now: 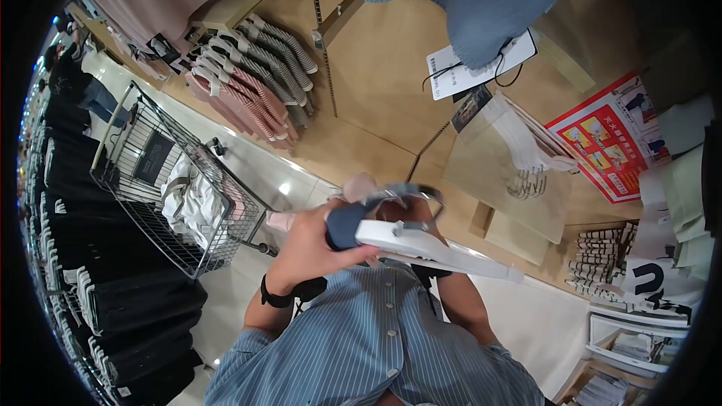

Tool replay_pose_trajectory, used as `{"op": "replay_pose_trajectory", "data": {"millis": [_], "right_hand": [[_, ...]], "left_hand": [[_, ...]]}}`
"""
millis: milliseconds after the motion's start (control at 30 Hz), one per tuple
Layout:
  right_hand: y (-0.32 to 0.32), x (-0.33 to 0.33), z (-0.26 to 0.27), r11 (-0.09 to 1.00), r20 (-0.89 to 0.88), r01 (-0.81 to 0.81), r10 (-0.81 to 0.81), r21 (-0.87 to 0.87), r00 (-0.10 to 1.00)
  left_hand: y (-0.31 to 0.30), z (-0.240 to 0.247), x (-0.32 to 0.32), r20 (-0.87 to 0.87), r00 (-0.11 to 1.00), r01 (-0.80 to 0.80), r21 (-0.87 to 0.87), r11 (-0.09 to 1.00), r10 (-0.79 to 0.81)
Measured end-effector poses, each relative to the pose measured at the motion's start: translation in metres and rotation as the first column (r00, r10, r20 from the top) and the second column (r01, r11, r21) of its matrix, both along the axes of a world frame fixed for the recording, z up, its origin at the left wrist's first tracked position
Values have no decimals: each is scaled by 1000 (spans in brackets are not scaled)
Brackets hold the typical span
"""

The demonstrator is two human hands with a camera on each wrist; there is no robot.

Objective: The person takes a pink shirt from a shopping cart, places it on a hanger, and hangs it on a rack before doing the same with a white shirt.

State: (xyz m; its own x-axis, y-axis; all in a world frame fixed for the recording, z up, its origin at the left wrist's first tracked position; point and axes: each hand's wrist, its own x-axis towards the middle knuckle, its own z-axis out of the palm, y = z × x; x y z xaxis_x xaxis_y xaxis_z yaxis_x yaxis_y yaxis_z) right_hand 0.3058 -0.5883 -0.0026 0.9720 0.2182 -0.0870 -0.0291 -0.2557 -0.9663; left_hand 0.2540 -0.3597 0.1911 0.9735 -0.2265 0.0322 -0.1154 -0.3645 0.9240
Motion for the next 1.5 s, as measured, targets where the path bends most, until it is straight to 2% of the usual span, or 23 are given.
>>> {"op": "replay_pose_trajectory", "data": {"millis": [33,100,167,233,267,367,400,500,533,600,633,733,833,967,1033,1100,1167,1200,1267,1367,1400,1433,1500], "right_hand": [[-13,2,-6,1000,26,4,-4,2,1000],[-46,4,-15,1000,73,16,-16,7,997],[-57,3,-2,999,121,40,-41,9,992],[-60,-6,64,914,-332,349,-271,204,904],[-65,-10,79,932,-242,326,-283,158,928],[-65,-16,105,882,-256,370,-301,293,919],[-70,-15,108,868,-316,385,-287,312,904],[-75,-10,105,793,-318,492,-392,358,863],[-73,-11,110,790,-280,534,-462,301,841],[-77,-10,90,825,193,561,-562,68,804],[-77,-11,88,799,421,600,-528,-48,737],[-89,-18,98,791,625,571,-336,-218,705],[-96,-27,126,823,436,464,-303,-329,847],[-66,-53,150,900,395,328,-201,-288,897],[-43,-69,162,937,310,63,50,-343,949],[-39,-73,171,914,295,-244,343,-323,892],[-59,-71,171,962,60,-173,189,-212,980],[-72,-65,171,941,244,-6,94,-339,965],[-97,-46,168,805,611,371,-13,-463,791],[-118,-40,152,786,478,101,263,-610,838],[-115,-40,142,845,471,14,284,-534,835],[-116,-39,129,828,429,-100,385,-552,817],[-102,-41,135,830,536,-67,417,-554,734]], "left_hand": [[4,1,-1,-39,998,-44,-57,997,41],[24,-11,0,69,990,-122,-25,992,123],[39,-15,0,-24,968,-251,-50,967,250],[49,-21,-4,-23,937,-349,1,937,349],[55,-28,-4,82,938,-342,72,937,336],[57,-30,-8,60,911,-397,-131,908,407],[61,-37,-7,170,899,-389,-112,914,403],[69,-35,-6,147,933,-328,-31,944,329],[72,-38,-6,149,937,-318,-12,948,316],[72,-38,-4,231,930,-299,23,954,286],[70,-38,-3,269,925,-289,42,956,268],[63,-31,-2,290,912,-331,103,938,290],[54,-27,0,317,899,-361,152,920,301],[24,-26,9,467,834,-438,237,867,294],[2,-24,9,493,826,-452,288,844,274],[-3,-26,12,478,839,-416,258,872,260],[2,-25,11,406,875,-379,239,894,263],[7,-28,11,414,876,-371,245,896,249],[8,-17,7,355,912,-310,268,912,205],[-2,-20,4,299,943,-210,191,959,147],[-6,-24,3,289,948,-179,146,973,131],[-9,-26,2,283,952,-153,101,983,119],[-27,-14,3,256,965,-128,300,945,49]]}}
